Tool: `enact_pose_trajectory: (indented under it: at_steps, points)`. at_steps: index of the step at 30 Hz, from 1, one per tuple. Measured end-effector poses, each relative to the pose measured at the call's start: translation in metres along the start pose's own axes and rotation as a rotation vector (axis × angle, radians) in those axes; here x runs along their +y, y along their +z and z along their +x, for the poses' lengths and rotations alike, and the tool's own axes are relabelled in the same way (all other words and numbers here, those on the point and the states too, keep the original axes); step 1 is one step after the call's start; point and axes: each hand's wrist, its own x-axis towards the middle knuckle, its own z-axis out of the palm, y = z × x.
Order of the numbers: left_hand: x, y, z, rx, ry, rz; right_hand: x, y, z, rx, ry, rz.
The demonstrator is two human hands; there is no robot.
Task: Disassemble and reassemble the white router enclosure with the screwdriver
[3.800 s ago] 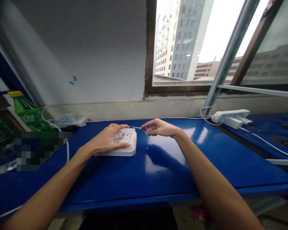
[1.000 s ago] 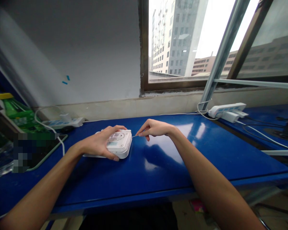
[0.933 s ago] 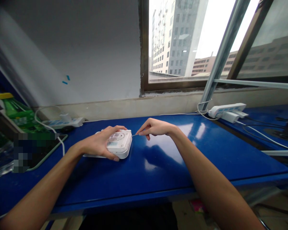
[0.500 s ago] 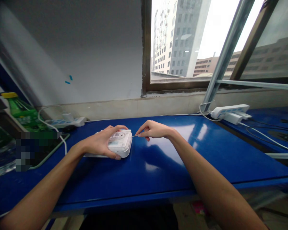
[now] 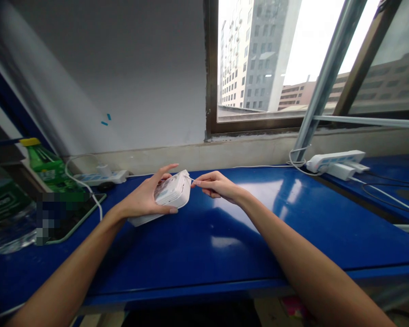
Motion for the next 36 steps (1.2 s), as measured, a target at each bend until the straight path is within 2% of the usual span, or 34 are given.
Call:
enact_pose_trajectory:
  at_steps: [4,7,13,15,18,21,23,27,30,33,36]
  points:
    - [0.004,0.010,0.003,-0.090,0.009,0.093,-0.010,-0.004,-0.005,-0.107,0.105,-0.159]
    - [0.007,0.017,0.006,-0.126,-0.032,0.171,-0.018,-0.011,-0.010,-0.092,0.124,-0.253]
    - [0.003,0.024,0.008,-0.099,-0.103,0.282,-0.024,-0.018,-0.015,-0.062,0.130,-0.362]
    - [-0.004,0.018,0.006,-0.117,-0.104,0.261,-0.025,-0.017,-0.016,-0.067,0.120,-0.380]
    - [-0.018,-0.002,0.000,-0.211,-0.096,0.236,-0.027,-0.016,-0.016,-0.083,0.108,-0.391]
    - [-0.027,-0.018,-0.006,-0.310,-0.184,0.258,-0.028,-0.015,-0.017,-0.098,0.121,-0.407]
    - [-0.026,-0.019,-0.006,-0.288,-0.210,0.295,-0.027,-0.015,-0.017,-0.106,0.131,-0.435]
    - [-0.013,-0.002,0.000,-0.127,-0.369,0.512,-0.026,-0.015,-0.016,-0.124,0.136,-0.486]
    - [-0.006,0.004,0.004,-0.048,-0.440,0.569,-0.027,-0.014,-0.016,-0.169,0.109,-0.512]
    - [-0.007,0.003,0.004,0.018,-0.363,0.548,-0.028,-0.011,-0.016,-0.249,0.113,-0.542]
    - [-0.012,0.003,0.003,-0.011,-0.219,0.477,-0.029,-0.010,-0.015,-0.259,0.124,-0.570]
